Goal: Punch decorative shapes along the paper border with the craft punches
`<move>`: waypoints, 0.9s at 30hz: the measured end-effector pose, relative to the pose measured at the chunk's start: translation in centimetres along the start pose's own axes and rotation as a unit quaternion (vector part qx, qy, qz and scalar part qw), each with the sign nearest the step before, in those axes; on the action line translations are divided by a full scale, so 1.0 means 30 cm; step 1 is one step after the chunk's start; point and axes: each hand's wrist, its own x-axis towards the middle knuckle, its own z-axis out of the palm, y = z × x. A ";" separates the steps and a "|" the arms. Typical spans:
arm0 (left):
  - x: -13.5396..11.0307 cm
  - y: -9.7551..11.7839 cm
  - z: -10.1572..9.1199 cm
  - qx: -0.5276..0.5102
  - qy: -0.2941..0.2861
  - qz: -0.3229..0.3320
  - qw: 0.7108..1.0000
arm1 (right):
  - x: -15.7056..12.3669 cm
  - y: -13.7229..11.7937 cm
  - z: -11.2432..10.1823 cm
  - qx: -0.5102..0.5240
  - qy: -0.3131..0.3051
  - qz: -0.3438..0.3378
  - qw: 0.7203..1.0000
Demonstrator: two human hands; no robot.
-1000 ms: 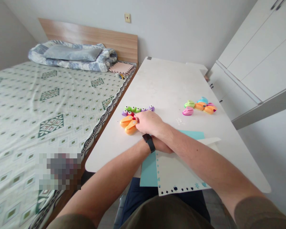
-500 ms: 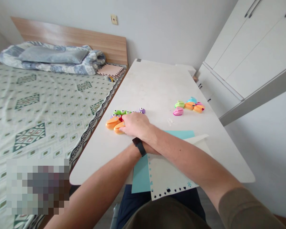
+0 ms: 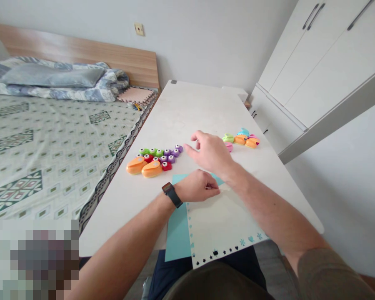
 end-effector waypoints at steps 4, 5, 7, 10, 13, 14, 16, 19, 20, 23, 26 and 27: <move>0.009 0.001 -0.027 0.005 0.002 0.002 1.000 | 0.007 0.313 -0.027 -0.004 0.073 0.089 0.993; 0.010 0.000 -0.030 0.005 0.008 -0.003 1.000 | 0.008 0.400 -0.030 -0.019 0.088 0.127 0.988; 0.011 -0.005 -0.034 0.008 0.021 -0.014 1.000 | 0.001 0.570 -0.037 -0.072 0.103 0.196 0.973; 0.014 -0.013 -0.035 0.019 0.044 -0.031 0.998 | -0.029 0.769 -0.047 -0.155 0.072 0.251 0.953; 0.017 -0.021 -0.036 0.029 0.059 -0.048 0.997 | -0.065 0.874 -0.044 -0.192 0.008 0.238 0.952; 0.018 -0.023 -0.036 0.031 0.061 -0.053 0.996 | -0.074 0.890 -0.039 -0.194 -0.006 0.231 0.953; 0.020 -0.027 -0.037 0.033 0.064 -0.061 0.996 | -0.085 0.906 -0.025 -0.192 -0.021 0.221 0.956; 0.022 -0.032 -0.038 0.034 0.065 -0.070 0.995 | -0.088 0.911 -0.005 -0.191 -0.022 0.218 0.957; 0.023 -0.034 -0.037 0.033 0.066 -0.072 0.995 | -0.088 0.913 -0.001 -0.191 -0.020 0.219 0.957; 0.024 -0.037 -0.037 0.032 0.068 -0.078 0.994 | -0.091 0.924 0.006 -0.189 -0.008 0.234 0.954; 0.025 -0.039 -0.036 0.035 0.066 -0.083 0.994 | -0.101 0.937 0.006 -0.185 -0.001 0.259 0.948; 0.025 -0.039 -0.036 0.038 0.065 -0.083 0.994 | -0.106 0.940 0.005 -0.183 -0.003 0.267 0.946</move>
